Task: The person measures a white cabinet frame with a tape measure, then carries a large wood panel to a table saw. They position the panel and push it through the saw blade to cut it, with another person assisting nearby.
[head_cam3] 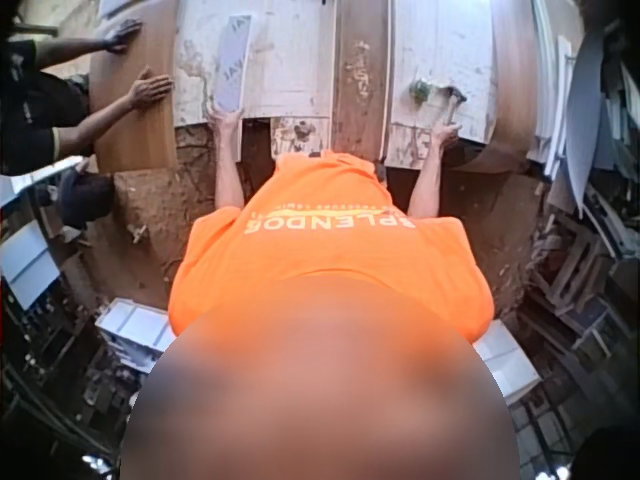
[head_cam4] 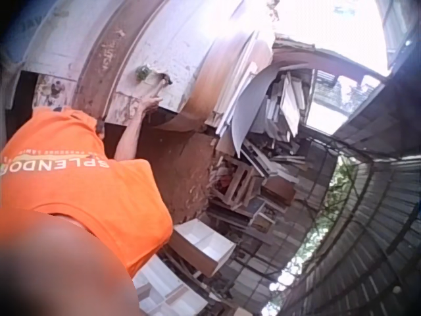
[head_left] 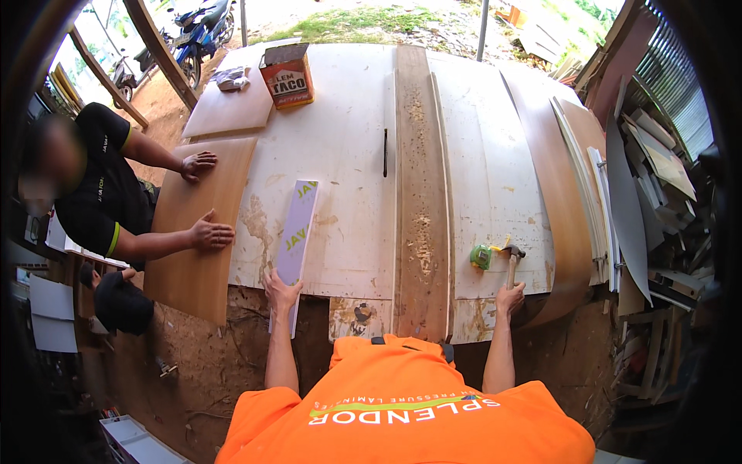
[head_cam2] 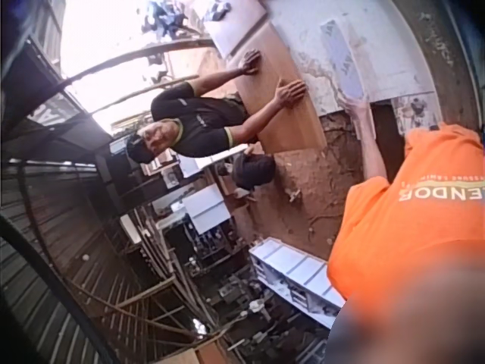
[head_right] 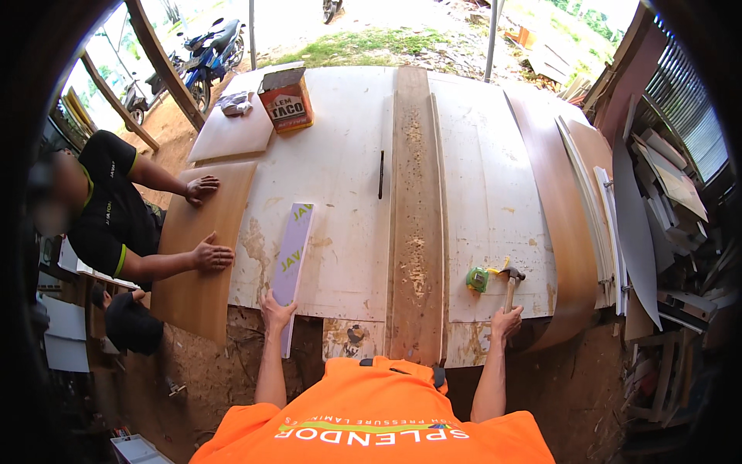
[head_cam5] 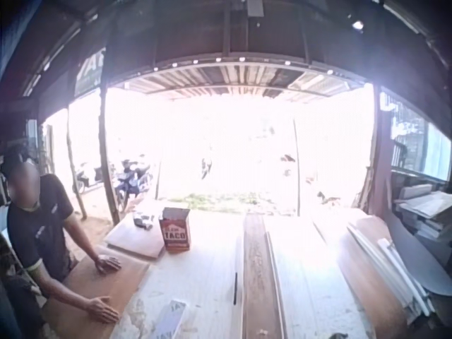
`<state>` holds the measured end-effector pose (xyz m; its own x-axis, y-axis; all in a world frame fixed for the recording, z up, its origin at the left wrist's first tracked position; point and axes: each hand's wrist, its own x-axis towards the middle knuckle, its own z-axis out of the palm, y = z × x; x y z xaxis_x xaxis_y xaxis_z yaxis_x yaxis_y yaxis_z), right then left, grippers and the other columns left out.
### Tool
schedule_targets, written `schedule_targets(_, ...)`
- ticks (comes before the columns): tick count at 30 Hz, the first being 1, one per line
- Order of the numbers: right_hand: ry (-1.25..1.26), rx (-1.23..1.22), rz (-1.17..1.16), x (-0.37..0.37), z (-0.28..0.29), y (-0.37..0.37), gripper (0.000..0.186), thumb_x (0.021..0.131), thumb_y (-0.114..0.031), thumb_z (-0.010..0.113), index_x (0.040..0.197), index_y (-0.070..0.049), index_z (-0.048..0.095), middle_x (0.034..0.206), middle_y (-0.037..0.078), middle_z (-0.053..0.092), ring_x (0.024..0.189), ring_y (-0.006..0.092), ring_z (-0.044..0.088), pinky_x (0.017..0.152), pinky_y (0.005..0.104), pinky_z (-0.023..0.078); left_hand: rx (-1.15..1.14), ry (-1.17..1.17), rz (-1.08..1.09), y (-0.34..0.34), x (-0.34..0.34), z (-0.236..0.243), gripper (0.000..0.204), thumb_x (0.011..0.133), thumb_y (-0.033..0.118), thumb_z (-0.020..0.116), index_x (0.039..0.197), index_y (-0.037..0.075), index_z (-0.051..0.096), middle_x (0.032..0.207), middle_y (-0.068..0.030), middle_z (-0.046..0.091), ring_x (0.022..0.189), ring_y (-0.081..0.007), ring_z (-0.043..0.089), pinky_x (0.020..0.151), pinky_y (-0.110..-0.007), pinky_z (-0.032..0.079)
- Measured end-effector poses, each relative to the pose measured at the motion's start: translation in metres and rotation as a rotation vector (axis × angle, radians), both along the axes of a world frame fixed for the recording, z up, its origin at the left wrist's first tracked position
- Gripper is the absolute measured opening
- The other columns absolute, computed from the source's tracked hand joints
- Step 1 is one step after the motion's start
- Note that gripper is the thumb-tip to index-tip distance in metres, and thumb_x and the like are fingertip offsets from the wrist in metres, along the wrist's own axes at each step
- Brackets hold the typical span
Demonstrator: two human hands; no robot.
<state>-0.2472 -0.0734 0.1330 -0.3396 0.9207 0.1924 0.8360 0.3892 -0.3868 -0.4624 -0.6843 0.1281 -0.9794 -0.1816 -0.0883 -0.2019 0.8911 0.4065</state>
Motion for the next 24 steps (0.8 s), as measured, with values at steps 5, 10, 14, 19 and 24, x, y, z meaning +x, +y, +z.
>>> schedule_targets(5, -0.003, -0.032, -0.007, 0.010, -0.019, 0.003, 0.038, 0.085, -0.019, 0.076, 0.112, -0.003, 0.055, 0.100, 0.026, 0.071, 0.098, 0.0469, 0.068, 0.083, 0.0563, 0.052, 0.763, -0.209, 0.019, -0.008, -0.008, 0.019, 0.060, 0.082, 0.039, 0.087, 0.118, -0.006, 0.073, 0.106, -0.0123, 0.076, 0.094, -0.0171, 0.070, 0.080, -0.033, 0.054)
schedule_targets(10, 0.051, -0.057, -0.026, 0.007, -0.038, 0.009, 0.039, 0.085, -0.021, 0.077, 0.112, -0.003, 0.055, 0.103, 0.025, 0.071, 0.099, 0.0468, 0.068, 0.084, 0.0556, 0.052, 1.415, -0.443, 0.203, -0.001, -0.002, 0.002, 0.047, 0.087, 0.036, 0.081, 0.118, 0.001, 0.073, 0.103, -0.0059, 0.073, 0.091, -0.0159, 0.069, 0.078, -0.034, 0.056)
schedule_targets(14, 0.087, -0.029, 0.001, -0.001, -0.050, 0.017, 0.041, 0.085, -0.022, 0.078, 0.112, -0.002, 0.055, 0.102, 0.025, 0.071, 0.098, 0.0459, 0.068, 0.085, 0.0553, 0.052, 1.544, -0.363, 0.187, 0.008, 0.005, -0.012, 0.038, 0.089, 0.033, 0.079, 0.112, 0.003, 0.072, 0.097, -0.0022, 0.072, 0.084, -0.0151, 0.067, 0.074, -0.033, 0.056)
schedule_targets(19, 0.080, -0.099, 0.011, -0.010, -0.060, 0.047, 0.038, 0.084, -0.020, 0.078, 0.110, -0.001, 0.057, 0.102, 0.025, 0.069, 0.101, 0.0461, 0.065, 0.088, 0.0547, 0.050, 1.598, -0.453, 0.214, -0.001, -0.002, -0.012, 0.038, 0.086, 0.034, 0.079, 0.105, 0.002, 0.074, 0.086, -0.0026, 0.068, 0.075, -0.0143, 0.064, 0.066, -0.030, 0.053)
schedule_targets(24, -0.003, 0.038, 0.106, -0.006, -0.062, 0.059, 0.040, 0.083, -0.013, 0.071, 0.117, 0.002, 0.056, 0.110, 0.026, 0.065, 0.108, 0.0454, 0.062, 0.096, 0.0537, 0.048, 1.374, -0.202, 0.271, 0.006, -0.014, -0.005, 0.048, 0.080, 0.035, 0.084, 0.107, -0.002, 0.071, 0.083, -0.0035, 0.068, 0.068, -0.0165, 0.062, 0.067, -0.028, 0.053)
